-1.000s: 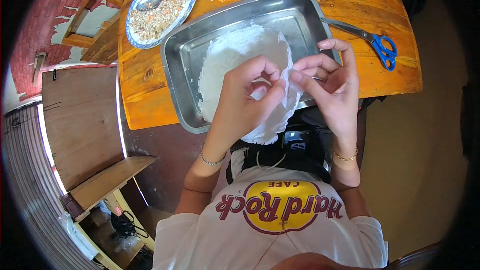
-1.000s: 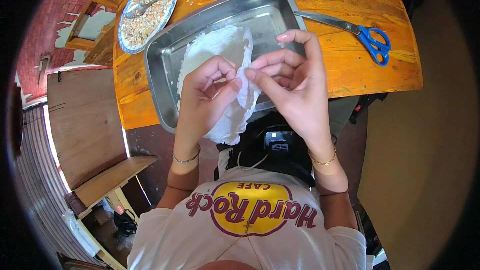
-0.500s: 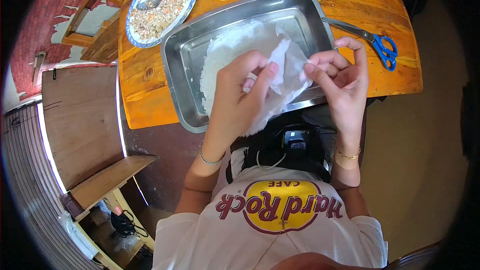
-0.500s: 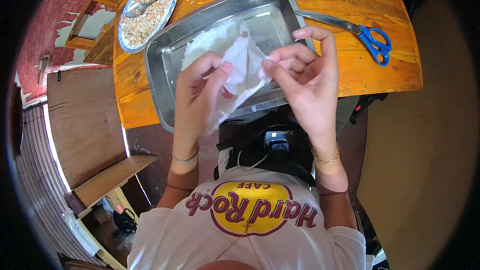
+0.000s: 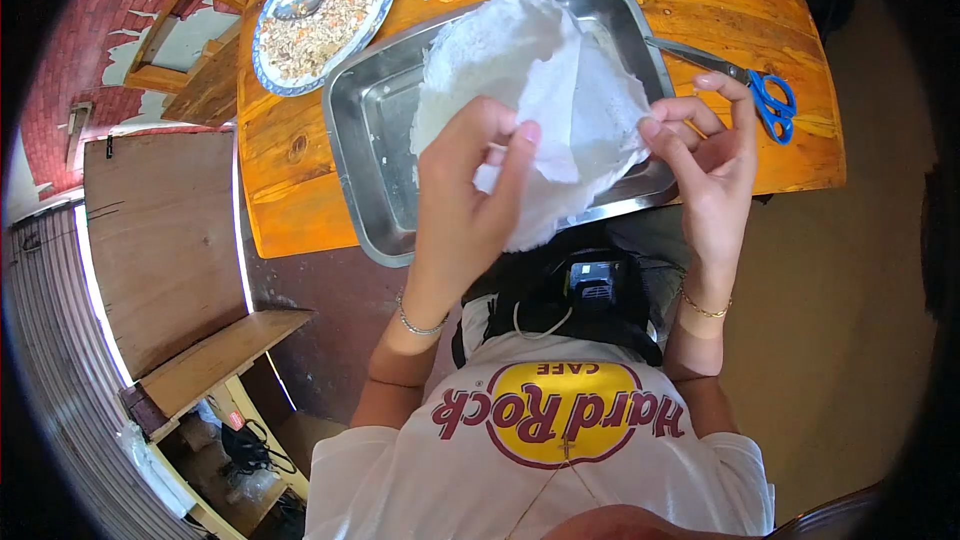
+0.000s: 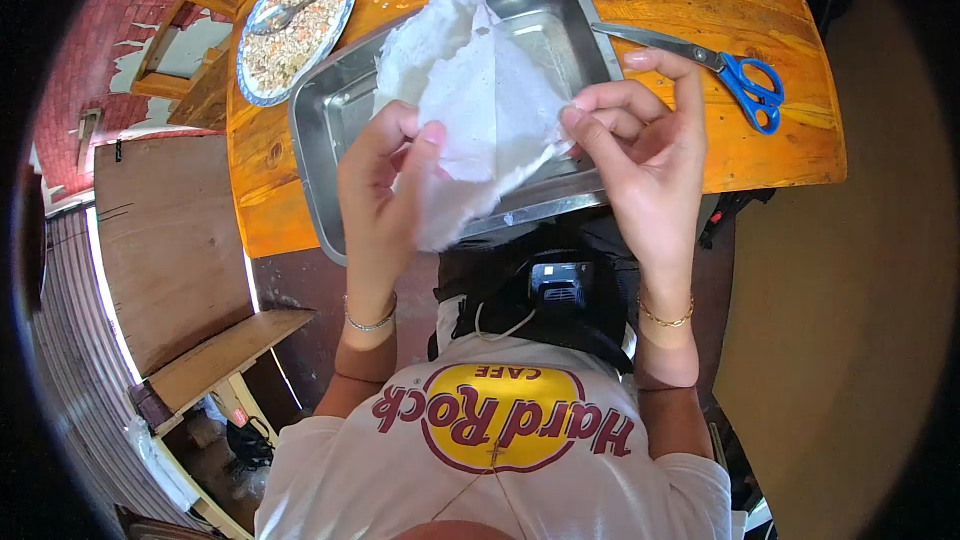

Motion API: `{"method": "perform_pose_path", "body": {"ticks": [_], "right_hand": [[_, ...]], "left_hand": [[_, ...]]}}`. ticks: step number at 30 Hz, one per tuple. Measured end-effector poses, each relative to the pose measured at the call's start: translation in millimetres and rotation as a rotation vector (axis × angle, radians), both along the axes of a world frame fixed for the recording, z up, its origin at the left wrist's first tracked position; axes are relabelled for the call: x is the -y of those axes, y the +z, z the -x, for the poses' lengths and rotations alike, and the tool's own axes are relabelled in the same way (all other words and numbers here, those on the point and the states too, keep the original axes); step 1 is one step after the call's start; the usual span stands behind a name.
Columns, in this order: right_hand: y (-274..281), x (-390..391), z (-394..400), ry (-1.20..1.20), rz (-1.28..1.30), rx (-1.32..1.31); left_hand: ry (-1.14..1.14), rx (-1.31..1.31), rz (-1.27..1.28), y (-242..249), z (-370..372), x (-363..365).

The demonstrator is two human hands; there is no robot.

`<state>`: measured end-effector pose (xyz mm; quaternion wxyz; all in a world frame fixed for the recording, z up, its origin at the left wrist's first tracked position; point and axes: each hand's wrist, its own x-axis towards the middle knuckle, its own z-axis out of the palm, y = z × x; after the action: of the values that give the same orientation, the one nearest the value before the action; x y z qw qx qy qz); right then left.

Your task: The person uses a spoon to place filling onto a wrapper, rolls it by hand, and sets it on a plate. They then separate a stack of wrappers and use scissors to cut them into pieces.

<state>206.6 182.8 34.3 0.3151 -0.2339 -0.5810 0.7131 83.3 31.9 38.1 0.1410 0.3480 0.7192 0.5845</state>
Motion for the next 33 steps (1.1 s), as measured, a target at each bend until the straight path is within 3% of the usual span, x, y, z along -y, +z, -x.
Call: {"method": "perform_pose_path", "body": {"ticks": [3, 5, 9, 12, 33], "right_hand": [[13.3, 7.8, 4.8, 0.116, 0.095, 0.209], [22.0, 13.0, 6.1, 0.239, 0.163, 0.352], [9.3, 22.1, 4.6, 0.255, 0.182, 0.159], [8.3, 26.3, 6.0, 0.208, 0.122, 0.139], [4.7, 20.4, 6.0, 0.178, 0.104, 0.069]], "left_hand": [[-0.007, -0.288, 0.014, 7.9, -10.7, -10.7], [0.008, -0.307, 0.061, 4.8, -14.1, -13.7], [-0.070, -0.181, 0.288, 9.3, -21.0, -6.8], [-0.128, -0.226, 0.367, 11.2, -23.5, -5.2], [-0.038, -0.060, 0.259, 5.2, -12.2, 1.8]]}}
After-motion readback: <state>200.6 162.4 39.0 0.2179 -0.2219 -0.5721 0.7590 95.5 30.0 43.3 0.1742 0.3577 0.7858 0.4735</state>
